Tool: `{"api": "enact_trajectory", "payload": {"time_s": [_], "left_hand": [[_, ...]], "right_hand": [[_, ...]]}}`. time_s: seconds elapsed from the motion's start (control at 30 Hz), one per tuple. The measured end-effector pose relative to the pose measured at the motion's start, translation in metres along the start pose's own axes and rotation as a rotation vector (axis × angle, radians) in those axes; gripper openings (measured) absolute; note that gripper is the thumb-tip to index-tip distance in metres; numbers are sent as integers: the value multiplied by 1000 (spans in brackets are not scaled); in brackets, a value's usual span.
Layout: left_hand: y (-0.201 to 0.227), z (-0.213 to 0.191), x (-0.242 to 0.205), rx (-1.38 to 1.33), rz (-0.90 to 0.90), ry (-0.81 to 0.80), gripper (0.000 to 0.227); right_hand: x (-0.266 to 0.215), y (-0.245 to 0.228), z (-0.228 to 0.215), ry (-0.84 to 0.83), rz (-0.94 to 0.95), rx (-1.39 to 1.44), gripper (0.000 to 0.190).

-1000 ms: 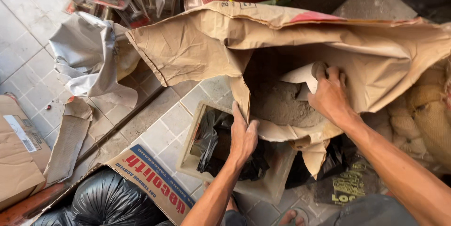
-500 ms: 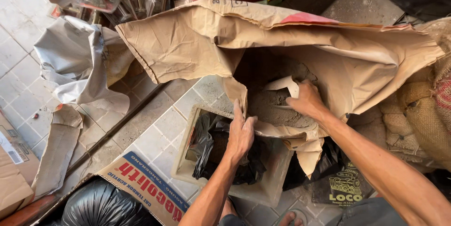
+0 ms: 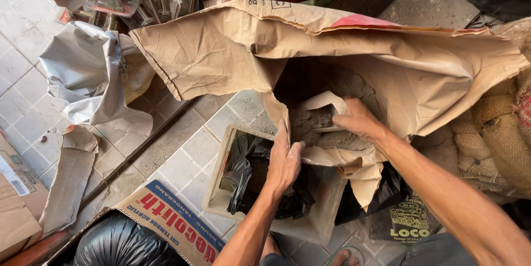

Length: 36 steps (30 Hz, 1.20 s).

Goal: The person scoops a gray powdered material from a large paper bag into a smaller black plastic bag using a plastic scoop, and then ties the black plastic bag shut by hand.

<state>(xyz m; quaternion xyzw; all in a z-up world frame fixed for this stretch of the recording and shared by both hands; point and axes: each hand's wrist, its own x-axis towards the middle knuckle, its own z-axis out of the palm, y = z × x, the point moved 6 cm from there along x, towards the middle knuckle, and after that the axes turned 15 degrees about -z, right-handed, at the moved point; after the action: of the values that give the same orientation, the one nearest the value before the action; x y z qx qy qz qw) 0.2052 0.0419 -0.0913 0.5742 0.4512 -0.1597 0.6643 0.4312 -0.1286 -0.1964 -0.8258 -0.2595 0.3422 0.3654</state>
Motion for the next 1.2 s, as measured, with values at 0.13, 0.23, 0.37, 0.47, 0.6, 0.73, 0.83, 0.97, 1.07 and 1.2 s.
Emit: {"api": "enact_trajectory", "payload": {"time_s": [0.13, 0.23, 0.37, 0.47, 0.6, 0.73, 0.83, 0.97, 1.07, 1.2], "left_hand": [[-7, -2, -10, 60, -19, 51, 104], [0, -2, -15, 81, 36, 45, 102], [8, -9, -29, 107, -17, 68, 104], [12, -18, -49, 112, -19, 89, 103], [27, -41, -90, 199, 147, 228, 83], [3, -66, -127, 374, 714, 803, 55], [-29, -84, -140, 667, 678, 1105, 73], [-74, -115, -104, 493, 121, 786, 54], [-66, -120, -109, 104, 61, 555, 24], [-63, -119, -107, -259, 102, 317, 33]], "right_hand": [[-11, -21, 12, 63, -36, 129, 30], [-10, -13, 12, 100, -26, 188, 27], [-12, 20, 17, 121, 6, 389, 16], [-16, 33, 21, 121, 50, 482, 16], [-56, -104, 1, 179, 125, 642, 22], [-64, -70, -11, 96, 137, 806, 29], [-102, -119, -19, 87, 306, 817, 60], [-140, -142, -25, 145, 248, 789, 43], [-176, -144, -17, 212, 247, 766, 45], [-229, -106, 19, 322, 112, 850, 54]]}}
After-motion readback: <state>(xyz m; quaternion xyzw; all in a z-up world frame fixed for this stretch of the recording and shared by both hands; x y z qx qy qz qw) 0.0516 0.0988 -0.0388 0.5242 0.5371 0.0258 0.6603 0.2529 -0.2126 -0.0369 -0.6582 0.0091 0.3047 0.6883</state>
